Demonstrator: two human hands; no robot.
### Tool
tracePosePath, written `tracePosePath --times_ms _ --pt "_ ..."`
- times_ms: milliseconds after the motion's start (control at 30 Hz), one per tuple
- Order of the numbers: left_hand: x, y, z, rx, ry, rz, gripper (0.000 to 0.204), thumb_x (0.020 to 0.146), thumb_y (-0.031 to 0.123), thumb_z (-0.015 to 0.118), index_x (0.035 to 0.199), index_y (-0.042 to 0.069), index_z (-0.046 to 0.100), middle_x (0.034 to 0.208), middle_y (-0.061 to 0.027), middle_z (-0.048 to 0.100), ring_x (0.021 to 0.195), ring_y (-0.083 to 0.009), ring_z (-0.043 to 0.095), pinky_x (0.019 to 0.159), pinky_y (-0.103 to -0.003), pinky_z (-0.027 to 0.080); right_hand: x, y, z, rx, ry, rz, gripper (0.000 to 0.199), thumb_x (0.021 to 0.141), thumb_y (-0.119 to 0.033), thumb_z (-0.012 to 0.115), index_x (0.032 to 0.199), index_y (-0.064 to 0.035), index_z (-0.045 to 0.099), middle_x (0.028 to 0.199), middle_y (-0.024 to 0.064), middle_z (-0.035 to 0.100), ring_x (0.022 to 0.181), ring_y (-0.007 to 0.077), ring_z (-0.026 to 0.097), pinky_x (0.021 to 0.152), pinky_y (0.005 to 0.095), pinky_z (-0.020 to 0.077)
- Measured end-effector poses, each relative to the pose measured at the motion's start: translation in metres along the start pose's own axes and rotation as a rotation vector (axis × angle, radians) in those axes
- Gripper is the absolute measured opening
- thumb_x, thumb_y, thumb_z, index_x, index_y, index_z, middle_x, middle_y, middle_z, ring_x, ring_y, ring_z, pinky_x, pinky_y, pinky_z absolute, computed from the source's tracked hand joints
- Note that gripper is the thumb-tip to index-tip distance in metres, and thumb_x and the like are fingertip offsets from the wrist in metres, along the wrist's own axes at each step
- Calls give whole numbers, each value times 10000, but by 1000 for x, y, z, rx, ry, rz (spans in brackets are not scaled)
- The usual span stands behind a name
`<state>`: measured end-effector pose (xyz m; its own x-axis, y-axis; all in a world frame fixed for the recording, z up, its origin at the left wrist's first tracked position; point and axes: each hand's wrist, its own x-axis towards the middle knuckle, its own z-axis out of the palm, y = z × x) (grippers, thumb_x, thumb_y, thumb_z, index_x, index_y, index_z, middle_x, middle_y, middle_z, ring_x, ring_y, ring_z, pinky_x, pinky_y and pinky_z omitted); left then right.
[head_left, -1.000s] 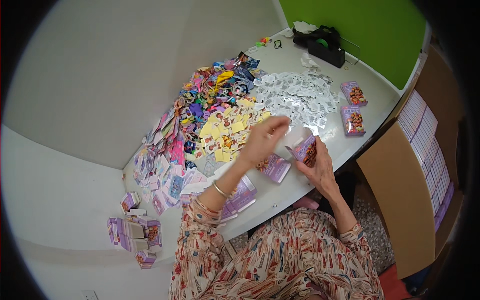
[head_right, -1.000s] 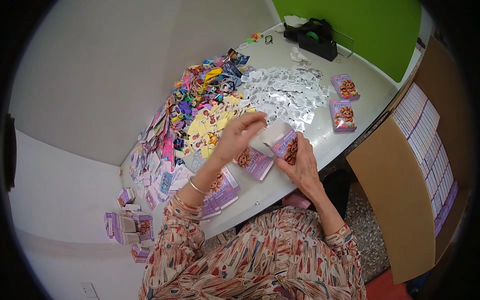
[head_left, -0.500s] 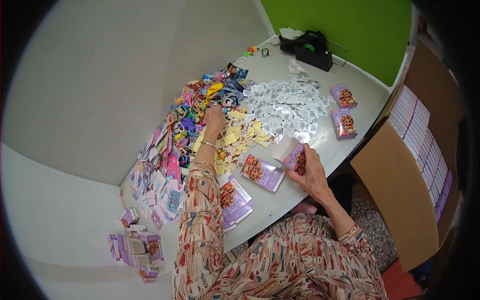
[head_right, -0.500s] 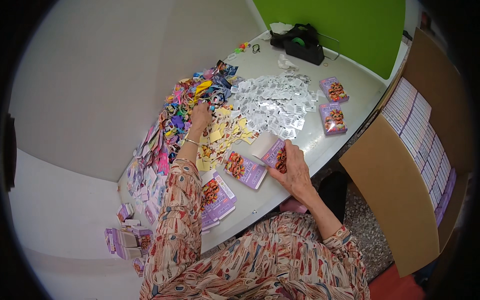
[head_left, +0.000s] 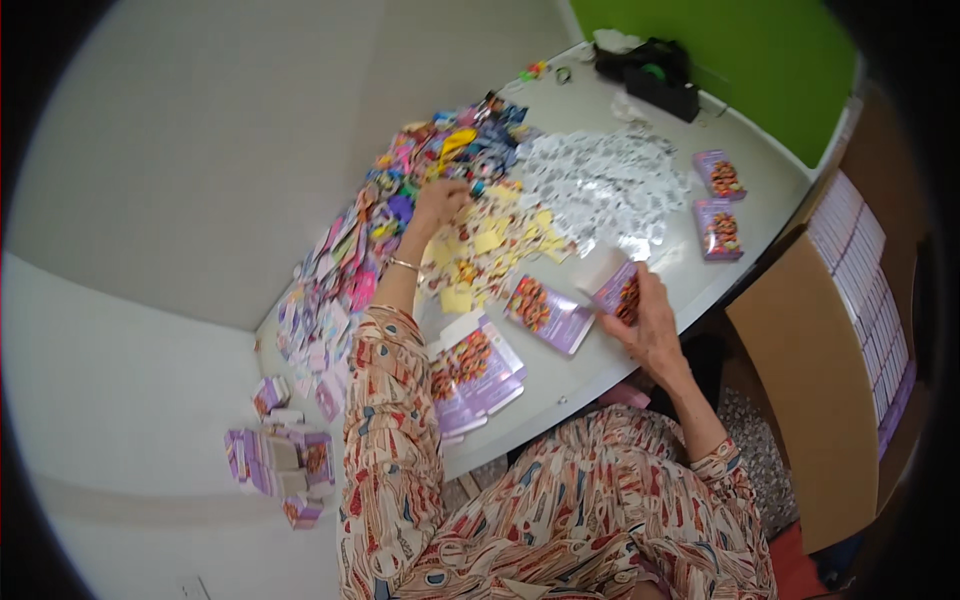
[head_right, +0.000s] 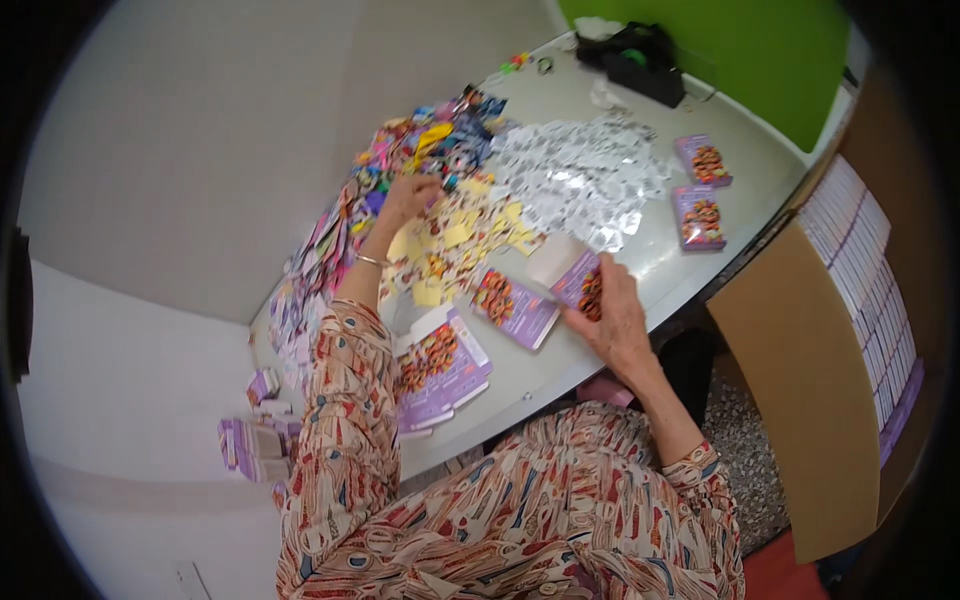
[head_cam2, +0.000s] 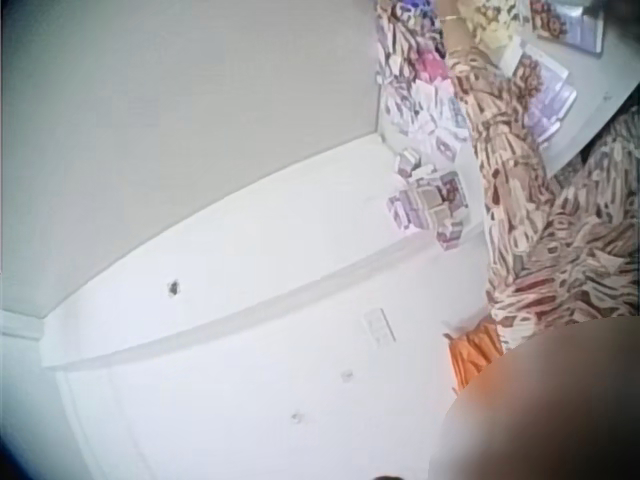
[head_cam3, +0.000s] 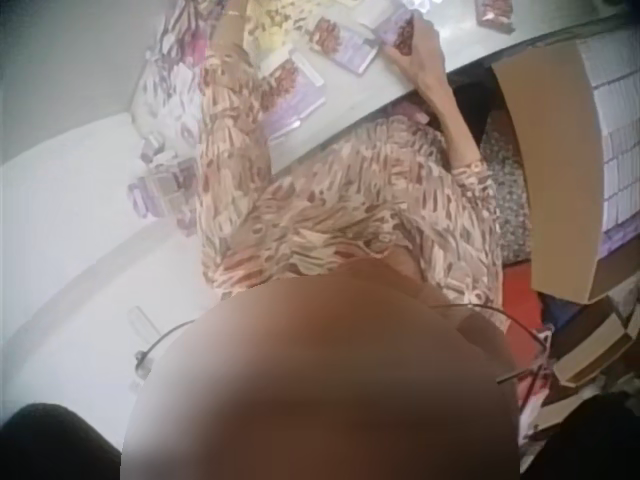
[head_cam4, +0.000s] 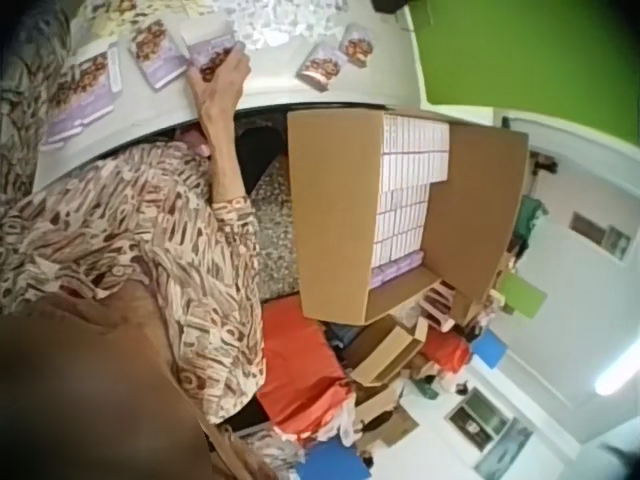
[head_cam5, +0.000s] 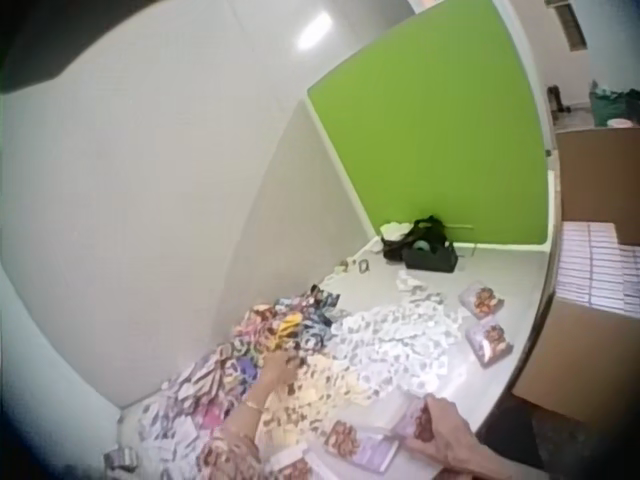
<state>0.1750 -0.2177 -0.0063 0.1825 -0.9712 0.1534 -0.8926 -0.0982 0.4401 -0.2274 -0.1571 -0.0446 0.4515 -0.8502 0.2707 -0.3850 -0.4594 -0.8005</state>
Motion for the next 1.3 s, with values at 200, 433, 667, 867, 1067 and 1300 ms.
tracePosePath --times_ms 200,433,667,867,1067,1300 --pt "-71 -21 -90 3 5 -49 227 838 208 630 948 20 695 727 -131 662 669 -202 648 653 -311 509 5 -4 -2 0 -26 17 791 731 -188 752 1350 64 329 1115 208 507 1026 355 522 889 392 436" --pt "-166 -61 -89 188 -304 -147 255 825 212 666 991 20 692 821 -100 675 708 -166 607 647 -310 484 4 1 -1 -23 -23 -1 773 739 -223 735 1344 52 342 1112 205 517 1027 353 529 892 395 441" --pt "-208 -48 -42 332 -166 17 556 650 267 811 1122 28 641 1039 -139 624 1015 -313 566 875 -391 459 3 3 1 -24 1 -12 766 747 -225 736 1345 48 344 1126 201 520 1031 348 541 899 387 444" --pt "-212 -37 -59 -138 -223 -130 516 717 321 796 1115 35 636 1092 -133 618 1030 -278 572 902 -371 449 5 0 0 -23 -35 14 765 744 -218 742 1350 37 351 1157 201 524 1046 344 545 906 381 445" --pt "-217 27 -30 -5 -265 7 512 739 347 789 1129 53 636 1171 -125 607 1105 -282 557 964 -368 426 5 2 0 -49 -25 9 760 752 -226 738 1355 33 354 1170 200 535 1059 344 550 917 378 443" --pt "-237 -23 -75 109 -195 -391 371 743 274 762 979 12 647 951 -128 664 916 -269 611 821 -379 461 3 -2 -1 0 -38 38 754 759 -225 733 1357 38 357 1182 207 544 1068 330 553 918 376 446"
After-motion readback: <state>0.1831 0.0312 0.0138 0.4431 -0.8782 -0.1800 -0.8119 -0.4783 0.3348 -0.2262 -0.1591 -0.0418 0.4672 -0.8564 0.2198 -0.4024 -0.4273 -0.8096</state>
